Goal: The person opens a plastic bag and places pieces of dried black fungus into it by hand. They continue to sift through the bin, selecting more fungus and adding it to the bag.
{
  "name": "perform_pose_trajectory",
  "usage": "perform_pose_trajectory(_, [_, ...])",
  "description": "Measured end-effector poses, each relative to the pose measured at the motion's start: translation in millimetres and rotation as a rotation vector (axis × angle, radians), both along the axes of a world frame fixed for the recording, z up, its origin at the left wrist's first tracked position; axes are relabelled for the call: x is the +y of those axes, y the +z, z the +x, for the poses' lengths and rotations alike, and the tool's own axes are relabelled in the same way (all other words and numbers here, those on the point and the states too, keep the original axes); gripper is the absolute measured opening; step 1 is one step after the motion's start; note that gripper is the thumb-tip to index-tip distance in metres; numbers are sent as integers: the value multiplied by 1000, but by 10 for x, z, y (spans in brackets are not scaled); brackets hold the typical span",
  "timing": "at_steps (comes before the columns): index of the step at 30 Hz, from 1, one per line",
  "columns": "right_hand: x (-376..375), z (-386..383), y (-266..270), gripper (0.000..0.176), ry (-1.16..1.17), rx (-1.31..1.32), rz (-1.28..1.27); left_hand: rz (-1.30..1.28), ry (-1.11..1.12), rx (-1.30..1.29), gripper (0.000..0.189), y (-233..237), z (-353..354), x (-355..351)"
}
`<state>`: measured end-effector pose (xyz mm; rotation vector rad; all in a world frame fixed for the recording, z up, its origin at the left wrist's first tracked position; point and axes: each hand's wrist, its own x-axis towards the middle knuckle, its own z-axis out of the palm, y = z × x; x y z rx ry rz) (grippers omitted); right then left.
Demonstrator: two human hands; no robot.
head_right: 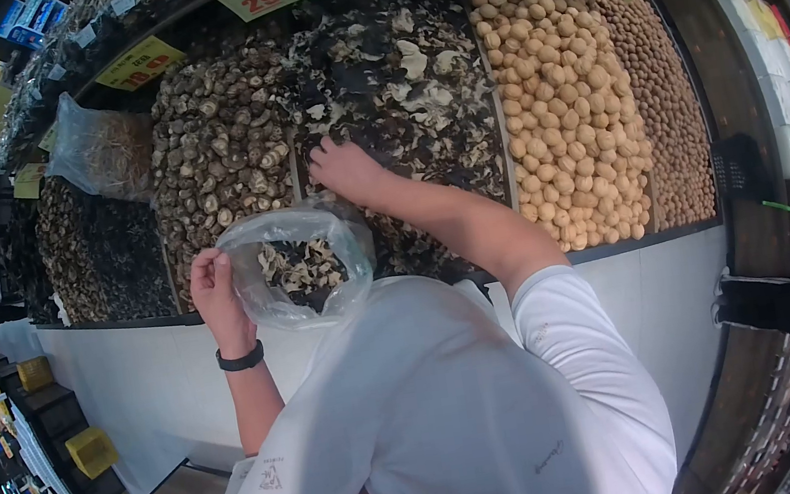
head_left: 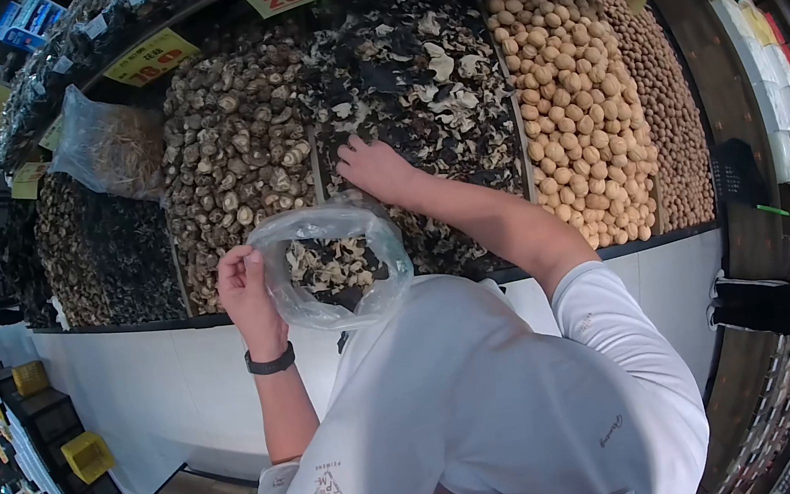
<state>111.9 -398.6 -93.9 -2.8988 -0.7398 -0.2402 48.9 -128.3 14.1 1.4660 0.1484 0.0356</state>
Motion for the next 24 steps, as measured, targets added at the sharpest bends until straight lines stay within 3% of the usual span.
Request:
perform_pose_trajectory(6, [-120,-154,35,28,-38,-23,99,-22,-26,-8,15,-40,36,-4])
perform_pose_trajectory(8, [-159,-197,112,46,-119,60,168,-22,-27,-7,15,-46,39,6])
perform_pose_trajectory(12, [-159,-173,154,44,-183,-51,168,-10,-25,-1,15,-40,35,-36])
perform_pose_trajectory(14, [-123,-59,1,66,-193,32,35,-3,-28,0,15,-48,36,-38])
perform_pose_trajectory(18, [23,65,58,59,-228,173,-83,-14,-25,3,16,-23,25,-30])
perform_pose_trajectory(20, [39,128,125,39,-245,279,-82,-25,-20,-4,15,-32,19,-8])
perform_pose_trajectory(24, [-36,102,270,37,-200,380,-93,-29,-21,-13,15,-41,-4,33])
